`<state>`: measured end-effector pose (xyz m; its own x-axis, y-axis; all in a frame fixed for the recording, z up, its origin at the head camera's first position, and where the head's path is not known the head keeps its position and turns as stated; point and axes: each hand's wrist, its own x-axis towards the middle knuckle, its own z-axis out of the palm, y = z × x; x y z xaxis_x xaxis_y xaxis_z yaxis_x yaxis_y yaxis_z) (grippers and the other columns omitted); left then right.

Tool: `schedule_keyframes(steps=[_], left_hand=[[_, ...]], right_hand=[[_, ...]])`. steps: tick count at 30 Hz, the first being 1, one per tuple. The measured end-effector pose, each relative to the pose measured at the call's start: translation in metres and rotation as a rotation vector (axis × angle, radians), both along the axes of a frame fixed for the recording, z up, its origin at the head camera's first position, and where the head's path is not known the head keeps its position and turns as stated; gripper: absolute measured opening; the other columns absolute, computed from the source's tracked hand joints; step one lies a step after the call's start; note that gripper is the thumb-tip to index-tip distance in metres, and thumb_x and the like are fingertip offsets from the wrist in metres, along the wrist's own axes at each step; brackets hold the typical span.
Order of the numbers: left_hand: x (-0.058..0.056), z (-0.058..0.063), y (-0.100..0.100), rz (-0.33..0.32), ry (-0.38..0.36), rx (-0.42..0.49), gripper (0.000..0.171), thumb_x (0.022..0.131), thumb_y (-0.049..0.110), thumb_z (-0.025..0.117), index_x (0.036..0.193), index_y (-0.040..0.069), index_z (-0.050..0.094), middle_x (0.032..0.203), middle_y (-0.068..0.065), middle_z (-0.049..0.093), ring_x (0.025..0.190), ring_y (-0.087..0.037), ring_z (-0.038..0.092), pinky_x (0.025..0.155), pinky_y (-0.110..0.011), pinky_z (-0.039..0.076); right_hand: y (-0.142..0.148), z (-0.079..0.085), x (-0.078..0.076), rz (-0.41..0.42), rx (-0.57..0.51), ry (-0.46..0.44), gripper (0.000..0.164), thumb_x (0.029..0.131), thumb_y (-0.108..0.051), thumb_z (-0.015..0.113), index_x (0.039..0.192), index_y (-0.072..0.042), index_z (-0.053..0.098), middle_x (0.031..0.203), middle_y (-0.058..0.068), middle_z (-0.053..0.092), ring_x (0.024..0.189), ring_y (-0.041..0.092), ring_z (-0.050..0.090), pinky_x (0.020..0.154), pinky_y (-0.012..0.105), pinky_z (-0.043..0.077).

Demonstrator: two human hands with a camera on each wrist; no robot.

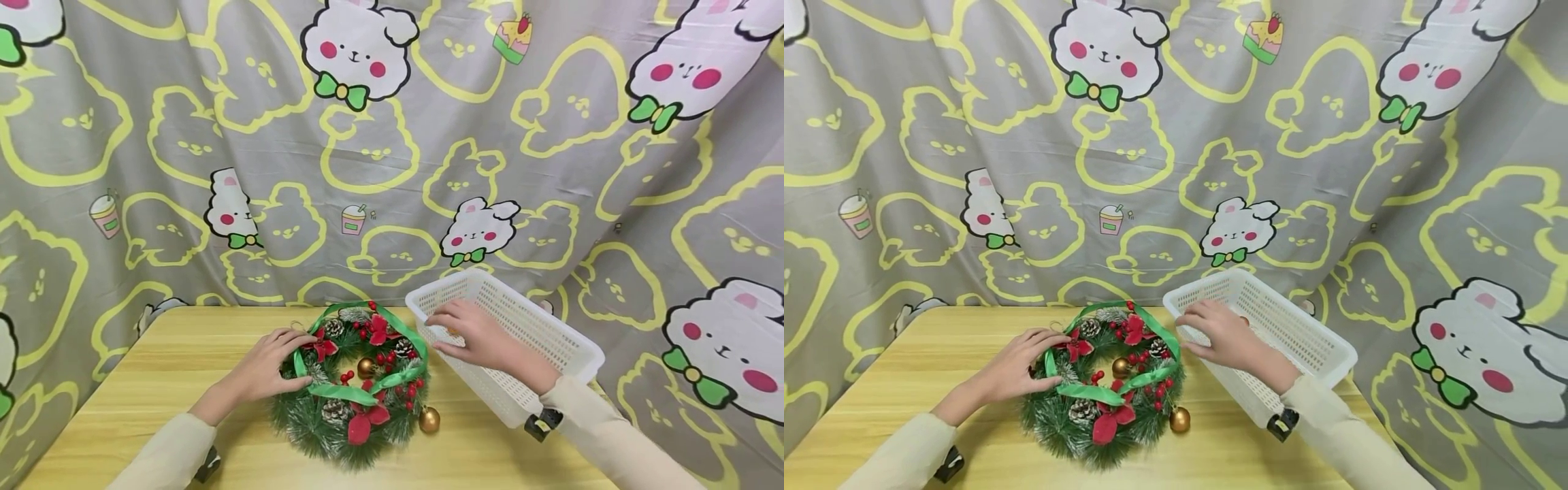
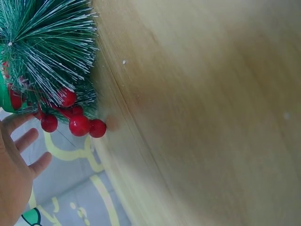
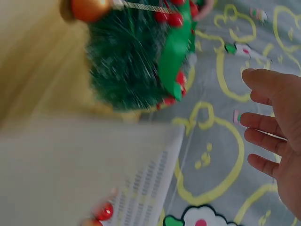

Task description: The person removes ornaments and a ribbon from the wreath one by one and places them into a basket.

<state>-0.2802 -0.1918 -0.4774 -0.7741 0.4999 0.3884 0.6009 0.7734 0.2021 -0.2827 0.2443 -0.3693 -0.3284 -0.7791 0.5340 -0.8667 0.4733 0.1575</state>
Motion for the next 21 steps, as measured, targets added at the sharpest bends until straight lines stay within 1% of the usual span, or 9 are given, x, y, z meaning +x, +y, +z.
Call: schedule_keyframes(steps=[2, 4, 8, 10, 16, 21], left_hand=[[0.001, 0.001, 0.000, 0.000, 0.002, 0.003, 0.075, 0.083, 0.063, 0.073, 0.146, 0.026, 0.055, 0.147, -0.009, 0.056, 0.137, -0.038, 0.048, 0.107, -0.069, 0.039], [0.001, 0.002, 0.000, -0.001, 0.005, 0.001, 0.075, 0.083, 0.063, 0.073, 0.146, 0.025, 0.055, 0.147, -0.009, 0.056, 0.137, -0.039, 0.048, 0.107, -0.069, 0.039], [0.001, 0.000, 0.000, 0.002, 0.002, -0.005, 0.075, 0.084, 0.064, 0.071, 0.146, 0.026, 0.055, 0.148, -0.009, 0.056, 0.137, -0.039, 0.048, 0.107, -0.069, 0.039], [0.000, -0.001, 0.000, 0.003, 0.000, -0.005, 0.074, 0.084, 0.064, 0.071, 0.146, 0.026, 0.055, 0.148, -0.009, 0.056, 0.137, -0.039, 0.048, 0.107, -0.069, 0.039], [0.001, 0.000, 0.000, -0.001, -0.003, 0.007, 0.075, 0.084, 0.063, 0.073, 0.146, 0.025, 0.055, 0.147, -0.011, 0.057, 0.136, -0.041, 0.048, 0.106, -0.070, 0.039], [0.000, 0.000, 0.000, 0.002, -0.004, 0.004, 0.074, 0.084, 0.063, 0.072, 0.146, 0.026, 0.055, 0.148, -0.009, 0.056, 0.138, -0.039, 0.047, 0.108, -0.069, 0.038]], right_hand=[[-0.003, -0.006, 0.006, 0.023, 0.019, 0.011, 0.034, 0.088, -0.031, 0.080, 0.114, -0.012, 0.072, 0.106, 0.002, 0.069, 0.100, 0.019, 0.064, 0.084, 0.038, 0.055], [-0.005, -0.012, 0.011, 0.034, 0.036, 0.009, 0.034, 0.086, -0.030, 0.081, 0.113, -0.012, 0.073, 0.106, 0.002, 0.069, 0.100, 0.019, 0.064, 0.085, 0.038, 0.055], [-0.006, -0.027, 0.020, 0.030, 0.069, -0.010, 0.038, 0.080, -0.028, 0.086, 0.111, -0.010, 0.073, 0.105, 0.001, 0.069, 0.099, 0.017, 0.064, 0.084, 0.036, 0.056], [-0.006, -0.036, 0.024, 0.023, 0.091, -0.017, 0.038, 0.079, -0.030, 0.086, 0.109, -0.010, 0.074, 0.104, 0.000, 0.070, 0.099, 0.017, 0.064, 0.085, 0.036, 0.056], [-0.006, -0.055, 0.035, -0.032, 0.189, -0.084, 0.033, 0.084, -0.040, 0.081, 0.104, -0.014, 0.075, 0.101, -0.004, 0.070, 0.096, 0.012, 0.063, 0.085, 0.033, 0.055], [-0.008, -0.066, 0.041, -0.032, 0.240, -0.157, 0.035, 0.087, -0.047, 0.077, 0.103, -0.016, 0.075, 0.100, -0.007, 0.070, 0.093, 0.009, 0.060, 0.083, 0.029, 0.052]])
